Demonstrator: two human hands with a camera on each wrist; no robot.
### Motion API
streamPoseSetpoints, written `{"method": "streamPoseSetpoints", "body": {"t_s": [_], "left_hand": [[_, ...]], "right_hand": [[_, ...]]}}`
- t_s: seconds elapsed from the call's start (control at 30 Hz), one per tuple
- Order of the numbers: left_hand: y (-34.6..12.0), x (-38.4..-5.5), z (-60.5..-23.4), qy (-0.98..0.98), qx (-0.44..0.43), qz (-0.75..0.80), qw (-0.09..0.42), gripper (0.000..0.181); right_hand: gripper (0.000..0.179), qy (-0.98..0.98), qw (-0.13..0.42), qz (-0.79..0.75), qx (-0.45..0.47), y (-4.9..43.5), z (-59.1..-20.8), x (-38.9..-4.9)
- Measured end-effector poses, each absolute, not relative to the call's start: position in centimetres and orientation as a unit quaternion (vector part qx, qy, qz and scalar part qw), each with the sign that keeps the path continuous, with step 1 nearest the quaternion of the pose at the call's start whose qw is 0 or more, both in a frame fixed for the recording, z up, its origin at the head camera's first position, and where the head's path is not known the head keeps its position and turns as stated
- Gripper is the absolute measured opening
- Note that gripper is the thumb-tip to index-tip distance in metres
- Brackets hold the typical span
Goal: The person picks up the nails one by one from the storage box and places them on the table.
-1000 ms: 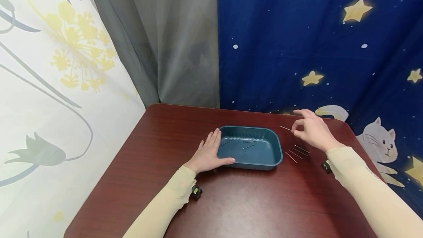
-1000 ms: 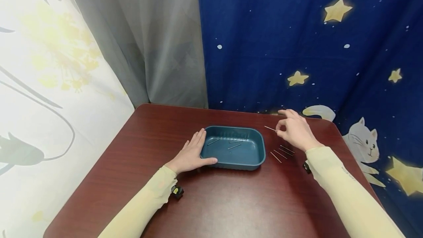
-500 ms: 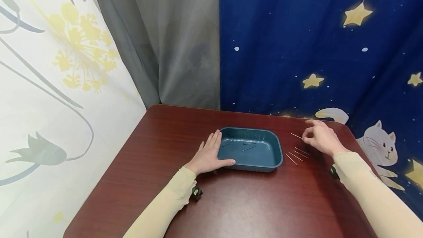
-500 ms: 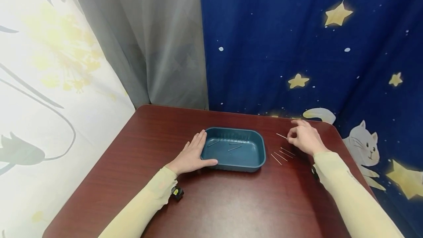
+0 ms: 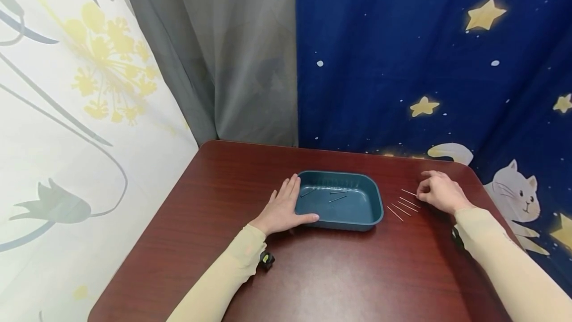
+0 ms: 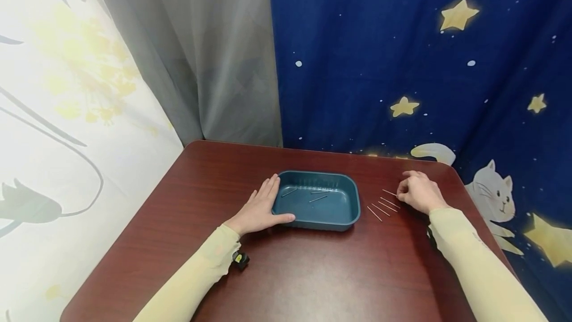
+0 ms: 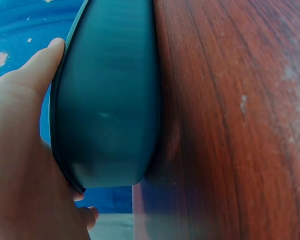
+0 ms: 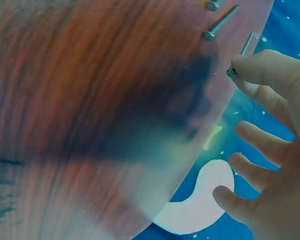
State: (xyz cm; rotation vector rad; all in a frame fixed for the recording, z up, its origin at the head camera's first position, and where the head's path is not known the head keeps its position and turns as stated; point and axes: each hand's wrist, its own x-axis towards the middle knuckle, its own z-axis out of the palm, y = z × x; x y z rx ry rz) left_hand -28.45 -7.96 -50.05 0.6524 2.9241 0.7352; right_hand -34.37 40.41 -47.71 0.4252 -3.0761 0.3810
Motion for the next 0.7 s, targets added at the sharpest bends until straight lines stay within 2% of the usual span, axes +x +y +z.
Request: {"method": "streamPoseSetpoints", "body": {"t_s": [0.7], "left_hand": [[-8.01, -28.33, -49.58, 0.948, 0.219, 0.23, 0.026, 0.126]], "right_hand": [[0.016, -0.984, 0.012, 0.108, 0.143, 40.68, -48.43, -33.56]]}}
